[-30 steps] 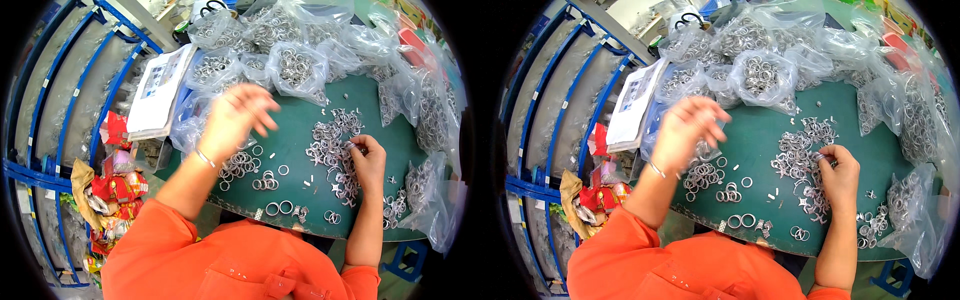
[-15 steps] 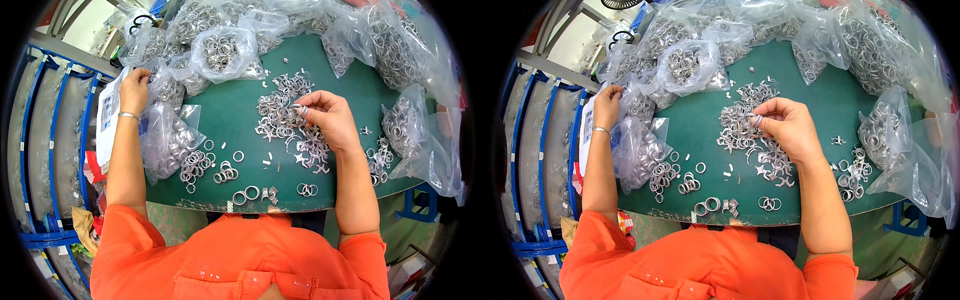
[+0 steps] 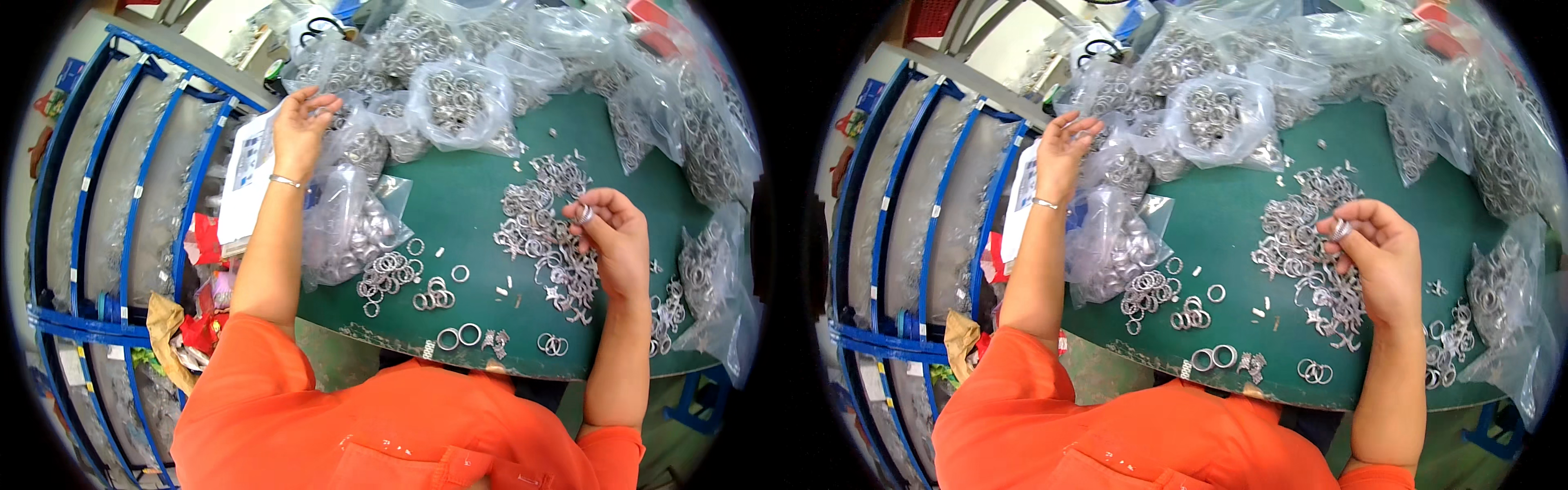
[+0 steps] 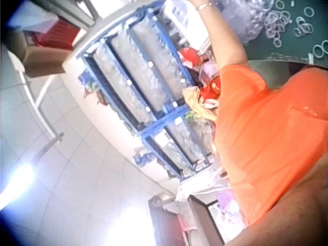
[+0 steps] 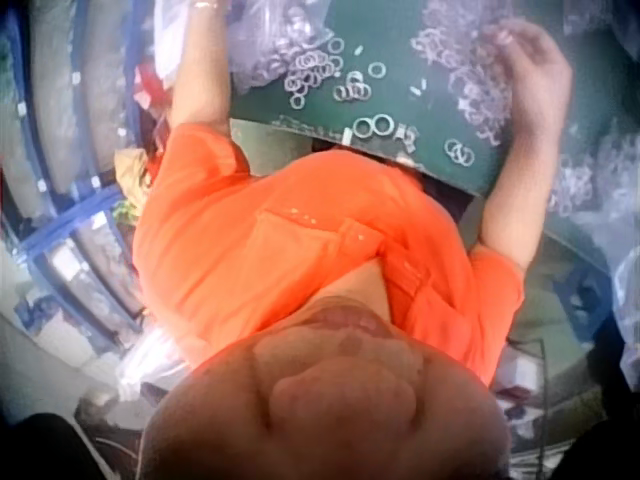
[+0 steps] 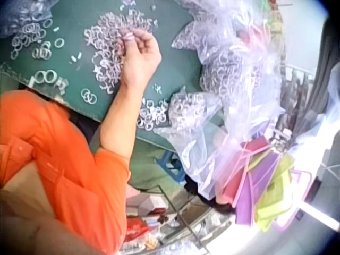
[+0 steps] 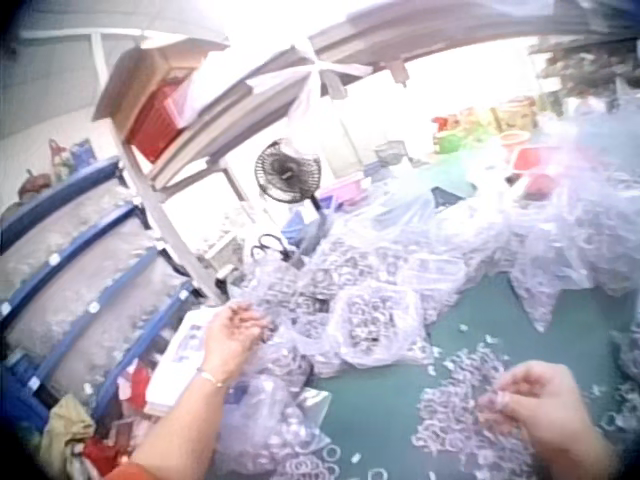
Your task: The person sorts small metal rings and star-shaped components by hand from a pile on the table, placing them into plastic bags.
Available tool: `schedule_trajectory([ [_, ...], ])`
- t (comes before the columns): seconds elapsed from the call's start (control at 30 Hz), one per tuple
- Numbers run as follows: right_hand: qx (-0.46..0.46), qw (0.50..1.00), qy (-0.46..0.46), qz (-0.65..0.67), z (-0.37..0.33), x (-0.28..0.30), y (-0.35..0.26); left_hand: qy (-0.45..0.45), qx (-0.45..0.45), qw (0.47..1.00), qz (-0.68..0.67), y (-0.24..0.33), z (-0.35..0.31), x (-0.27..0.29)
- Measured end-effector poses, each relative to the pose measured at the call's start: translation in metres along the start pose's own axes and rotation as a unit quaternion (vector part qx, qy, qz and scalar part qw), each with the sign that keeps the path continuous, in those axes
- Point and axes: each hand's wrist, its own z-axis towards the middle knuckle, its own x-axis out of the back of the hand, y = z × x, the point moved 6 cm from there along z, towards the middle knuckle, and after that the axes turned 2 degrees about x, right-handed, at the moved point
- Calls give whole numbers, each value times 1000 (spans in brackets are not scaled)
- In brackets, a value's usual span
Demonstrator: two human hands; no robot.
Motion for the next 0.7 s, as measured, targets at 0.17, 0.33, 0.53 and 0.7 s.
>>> schedule_trajectory([
  [0.17,-1,1000,27,0,2,-6,-3,19,-44,985,167,-3,1,26],
  [0.33,21,1000,-2,10,4,-4,4,10,-158,956,245,43,-39,-36],
  [0.53,240,938,-64,-243,-12,-38,-11,-401,251,858,-202,56,-162,-203],
  [0.7,180,979,2,-90,-6,-29,3,-358,251,888,-142,40,-134,-206],
])
